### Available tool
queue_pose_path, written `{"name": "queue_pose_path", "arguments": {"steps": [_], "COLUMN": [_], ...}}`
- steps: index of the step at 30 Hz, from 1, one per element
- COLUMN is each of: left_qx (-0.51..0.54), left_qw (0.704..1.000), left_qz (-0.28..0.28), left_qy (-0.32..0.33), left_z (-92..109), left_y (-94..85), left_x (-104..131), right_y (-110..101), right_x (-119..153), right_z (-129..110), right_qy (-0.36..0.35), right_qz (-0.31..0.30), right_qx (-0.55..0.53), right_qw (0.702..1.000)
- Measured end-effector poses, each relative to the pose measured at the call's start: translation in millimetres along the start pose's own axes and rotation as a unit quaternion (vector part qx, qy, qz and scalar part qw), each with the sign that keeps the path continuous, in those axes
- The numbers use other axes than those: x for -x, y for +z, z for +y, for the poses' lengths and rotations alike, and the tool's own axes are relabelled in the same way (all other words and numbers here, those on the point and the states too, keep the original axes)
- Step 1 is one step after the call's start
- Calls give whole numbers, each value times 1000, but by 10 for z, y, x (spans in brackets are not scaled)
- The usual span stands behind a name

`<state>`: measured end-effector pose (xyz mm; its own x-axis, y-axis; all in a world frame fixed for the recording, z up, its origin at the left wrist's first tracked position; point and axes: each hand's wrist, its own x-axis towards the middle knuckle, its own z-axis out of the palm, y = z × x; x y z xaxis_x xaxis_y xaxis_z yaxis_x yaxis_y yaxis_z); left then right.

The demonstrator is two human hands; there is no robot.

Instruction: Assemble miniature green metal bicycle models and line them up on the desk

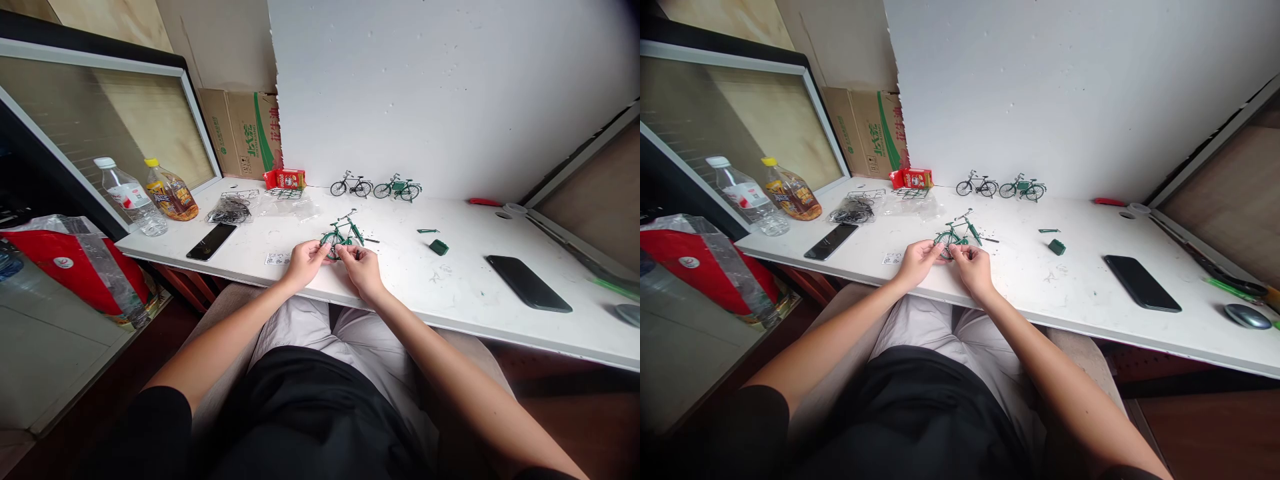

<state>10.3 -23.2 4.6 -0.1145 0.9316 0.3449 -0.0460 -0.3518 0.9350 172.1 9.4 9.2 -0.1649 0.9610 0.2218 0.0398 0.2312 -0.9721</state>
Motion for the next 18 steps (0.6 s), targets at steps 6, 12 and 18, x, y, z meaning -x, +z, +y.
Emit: {"name": "queue_pose_path", "arguments": {"steps": [6,12,18], "left_qx": [2,23,41], "left_qw": [1000,999,997], "left_qz": [2,-1,-8], "left_qy": [-8,-37,-68], "left_z": [-3,-7,1], "left_y": [3,6,2], "left_x": [-7,-36,-49], "right_y": [2,4,14], "right_x": [16,17,23], "right_z": [-38,-66,-77], "right_qy": [8,22,13], "right_qz": [3,-1,16], "right_qx": [-8,-32,-28], "right_qw": [1000,999,999]}}
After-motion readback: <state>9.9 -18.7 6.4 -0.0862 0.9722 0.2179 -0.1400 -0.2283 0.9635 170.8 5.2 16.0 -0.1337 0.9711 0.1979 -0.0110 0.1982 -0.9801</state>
